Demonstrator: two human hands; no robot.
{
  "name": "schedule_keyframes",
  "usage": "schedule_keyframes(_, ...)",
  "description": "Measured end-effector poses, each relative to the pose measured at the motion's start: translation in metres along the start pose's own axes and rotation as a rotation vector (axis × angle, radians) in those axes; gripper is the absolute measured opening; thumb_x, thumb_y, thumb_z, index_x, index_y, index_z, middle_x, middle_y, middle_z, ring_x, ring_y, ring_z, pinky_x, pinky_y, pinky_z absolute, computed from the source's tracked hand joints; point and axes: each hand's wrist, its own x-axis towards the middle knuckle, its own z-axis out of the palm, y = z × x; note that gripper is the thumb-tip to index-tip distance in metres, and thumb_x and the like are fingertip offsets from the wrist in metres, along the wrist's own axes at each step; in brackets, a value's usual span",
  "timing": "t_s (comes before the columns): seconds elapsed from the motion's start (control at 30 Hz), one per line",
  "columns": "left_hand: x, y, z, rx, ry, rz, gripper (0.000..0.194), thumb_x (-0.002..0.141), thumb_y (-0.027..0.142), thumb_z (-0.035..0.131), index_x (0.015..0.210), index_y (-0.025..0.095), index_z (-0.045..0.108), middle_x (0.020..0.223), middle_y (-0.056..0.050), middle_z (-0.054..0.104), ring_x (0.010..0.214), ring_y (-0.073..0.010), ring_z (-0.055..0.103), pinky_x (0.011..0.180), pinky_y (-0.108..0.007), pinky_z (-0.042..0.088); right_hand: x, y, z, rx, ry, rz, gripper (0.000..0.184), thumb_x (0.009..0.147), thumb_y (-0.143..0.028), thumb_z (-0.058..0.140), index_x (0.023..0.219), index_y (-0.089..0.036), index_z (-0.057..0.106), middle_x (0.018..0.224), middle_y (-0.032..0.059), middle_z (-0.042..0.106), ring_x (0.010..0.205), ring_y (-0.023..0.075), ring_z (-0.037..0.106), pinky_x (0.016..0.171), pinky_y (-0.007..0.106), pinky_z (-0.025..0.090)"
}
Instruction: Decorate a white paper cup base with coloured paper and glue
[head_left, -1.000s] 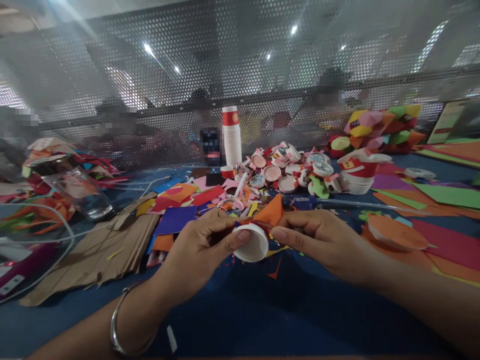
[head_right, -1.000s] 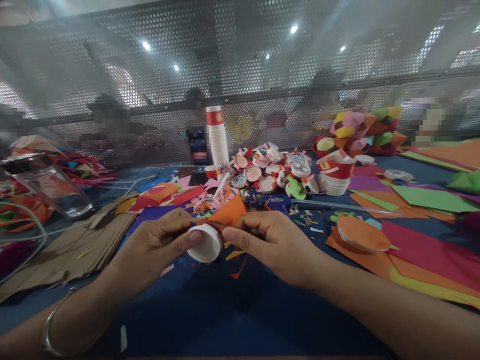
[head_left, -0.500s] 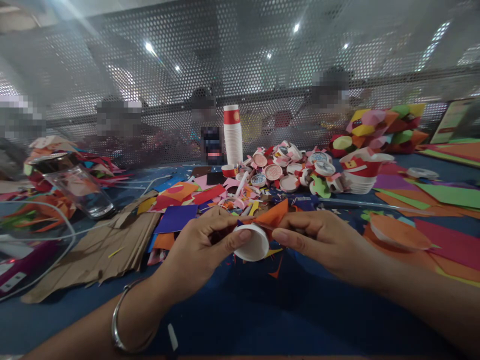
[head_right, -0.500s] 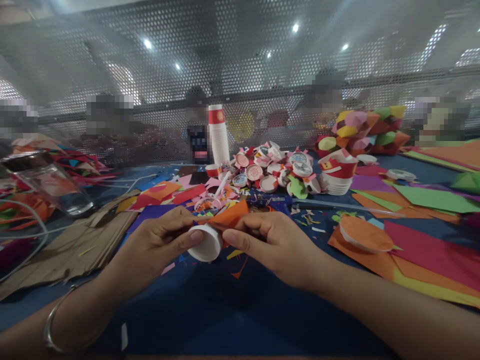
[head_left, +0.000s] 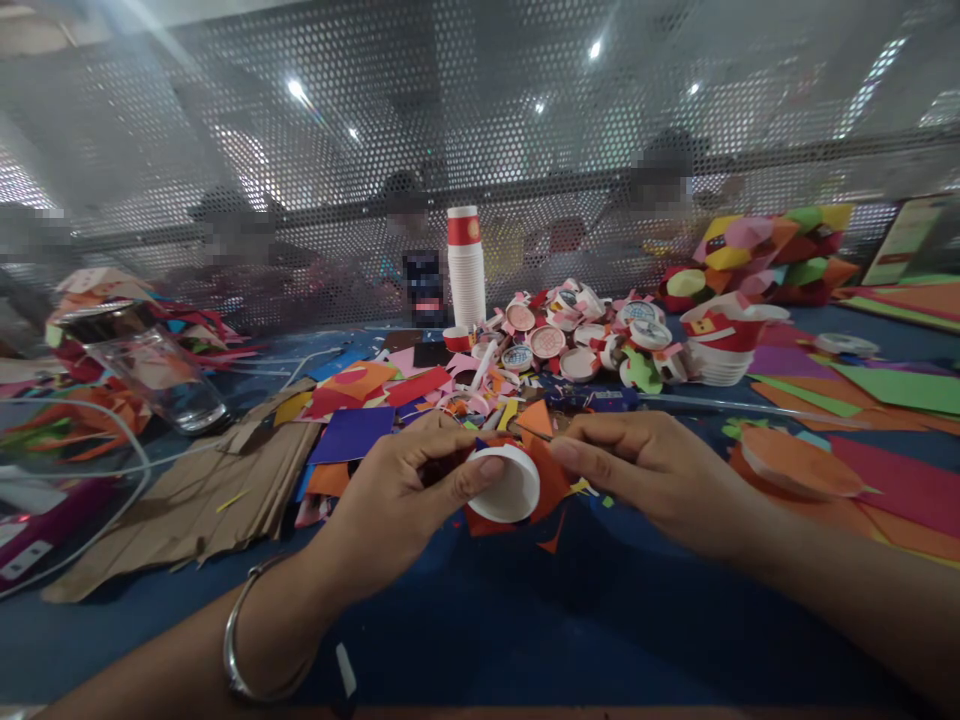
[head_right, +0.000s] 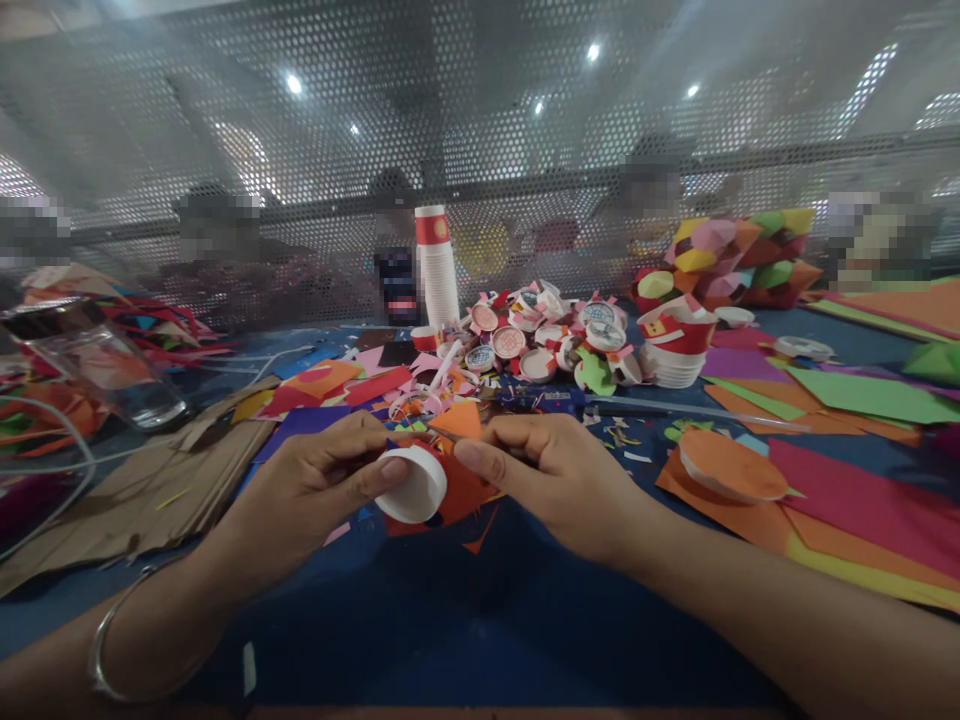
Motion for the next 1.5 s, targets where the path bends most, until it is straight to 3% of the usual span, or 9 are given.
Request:
schedule_keyframes(0.2,0.0007,-0.0017,0.0003,-0.043,0.018,0.007,0.024,0.096,0.042,0.065,0.092,0.022,0.077,0.08,-0.001,0.061,0.076,-0.016,0.055,0.069,-0.029,0.044,-0.0003,0.0015,-0.0009,0.023,-0.009,0.034,0.052,0.095,-0.065,0.054,0.068,-0.02,0.051,0.063,-0.0051,0.032,0.056,0.0106,0.029,0.049,0.027,0.022)
schedule_keyframes(0.43,0.0007,-0.0003,0.0006,-0.012,-0.004,-0.009,0.026,0.095,0.045,0.065,0.092,0.023,0.079,0.079,-0.001,0.062,0.076,-0.0161,0.056,0.068,-0.029,0.043,-0.0019,-0.0021,0.0007,0.014,-0.059,0.008,0.048,0.097,-0.061,0.055,0.074,-0.019,0.06,0.066,-0.003,0.044,0.059,0.0112,0.038,0.052,0.026,0.03)
schedule_keyframes(0.67,-0.0007,0.0015,0.0016,-0.015,-0.011,-0.01,0.022,0.093,0.044,0.069,0.104,0.029,0.081,0.085,-0.001,0.068,0.078,-0.0162,0.057,0.071,-0.028,0.045,-0.0034,-0.0027,0.003,0.031,-0.058,-0.018,0.042,0.096,-0.057,0.06,0.08,-0.02,0.069,0.069,-0.0018,0.057,0.061,0.0117,0.047,0.055,0.024,0.036)
schedule_keyframes(0.97,-0.0014,0.001,0.0012,-0.051,-0.032,-0.015,0.018,0.094,0.041,0.069,0.098,0.029,0.081,0.084,0.0,0.068,0.08,-0.0157,0.057,0.073,-0.028,0.044,-0.0023,-0.0007,0.0024,-0.05,-0.057,-0.027,0.046,0.099,-0.058,0.054,0.078,-0.019,0.067,0.07,-0.0005,0.057,0.065,0.013,0.049,0.059,0.026,0.037)
schedule_keyframes(1.2,0.0014,-0.0042,0.0047,-0.304,-0.007,-0.098,0.019,0.09,0.04,0.073,0.091,0.021,0.075,0.081,0.001,0.066,0.074,-0.013,0.059,0.067,-0.025,0.046,-0.0005,-0.0039,0.0007,0.079,0.06,-0.008,0.042,0.097,-0.055,0.057,0.074,-0.02,0.062,0.058,-0.0059,0.037,0.051,0.0097,0.029,0.046,0.026,0.023)
schedule_keyframes(1.33,0.0025,-0.0036,0.0061,-0.434,0.032,-0.11,0.017,0.086,0.034,0.077,0.097,0.02,0.075,0.087,-0.002,0.073,0.079,-0.0149,0.066,0.071,-0.026,0.051,0.0011,-0.0025,0.0018,0.114,0.104,0.052,0.044,0.095,-0.06,0.057,0.075,-0.02,0.061,0.055,-0.007,0.035,0.048,0.0096,0.029,0.044,0.027,0.02)
schedule_keyframes(1.5,0.0,-0.0018,0.006,-0.319,0.157,-0.006,0.015,0.084,0.025,0.078,0.098,0.021,0.079,0.092,-0.004,0.072,0.081,-0.0164,0.067,0.069,-0.027,0.053,0.0008,0.0036,0.0068,0.261,0.117,0.152,0.047,0.092,-0.065,0.062,0.078,-0.02,0.057,0.054,-0.0093,0.033,0.047,0.0074,0.025,0.043,0.024,0.017)
